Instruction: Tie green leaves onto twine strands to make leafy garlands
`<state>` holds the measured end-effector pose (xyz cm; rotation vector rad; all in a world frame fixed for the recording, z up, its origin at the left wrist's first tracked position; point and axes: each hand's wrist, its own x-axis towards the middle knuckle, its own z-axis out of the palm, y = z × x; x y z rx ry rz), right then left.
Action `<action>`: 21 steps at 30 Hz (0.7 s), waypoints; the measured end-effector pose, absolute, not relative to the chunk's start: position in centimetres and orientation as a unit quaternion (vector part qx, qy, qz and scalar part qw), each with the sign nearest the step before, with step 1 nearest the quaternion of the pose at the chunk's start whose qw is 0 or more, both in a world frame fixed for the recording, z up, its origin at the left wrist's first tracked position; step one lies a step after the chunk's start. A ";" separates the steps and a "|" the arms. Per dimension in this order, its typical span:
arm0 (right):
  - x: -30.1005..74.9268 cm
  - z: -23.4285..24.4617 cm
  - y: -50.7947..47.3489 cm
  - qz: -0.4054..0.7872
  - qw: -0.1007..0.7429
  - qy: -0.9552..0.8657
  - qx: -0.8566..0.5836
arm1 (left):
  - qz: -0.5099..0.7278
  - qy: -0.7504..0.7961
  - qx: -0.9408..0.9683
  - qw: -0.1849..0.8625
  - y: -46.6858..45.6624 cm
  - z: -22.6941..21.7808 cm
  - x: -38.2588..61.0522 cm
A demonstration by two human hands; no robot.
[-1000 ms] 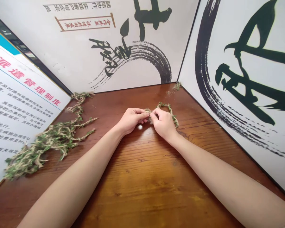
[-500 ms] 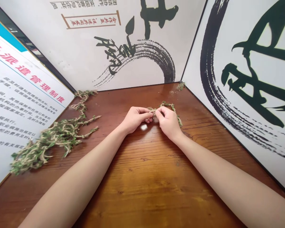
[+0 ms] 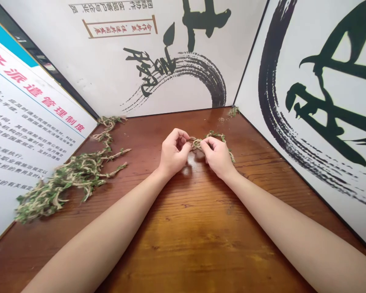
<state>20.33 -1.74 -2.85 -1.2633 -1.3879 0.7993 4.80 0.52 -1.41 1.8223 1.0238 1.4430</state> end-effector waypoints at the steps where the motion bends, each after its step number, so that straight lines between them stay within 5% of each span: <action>1: 20.3 -2.8 -1.8 0.332 0.523 -0.580 -0.528 | 0.542 0.376 0.715 0.232 0.3 -1.4 4.8; 5: 20.4 -2.8 -1.8 0.322 0.523 -0.593 -0.521 | 0.515 0.351 0.771 0.128 0.1 -1.5 4.8; 21: 20.7 -3.2 -1.4 0.356 0.493 -0.596 -0.524 | 0.442 0.354 0.810 0.151 0.8 -2.1 4.4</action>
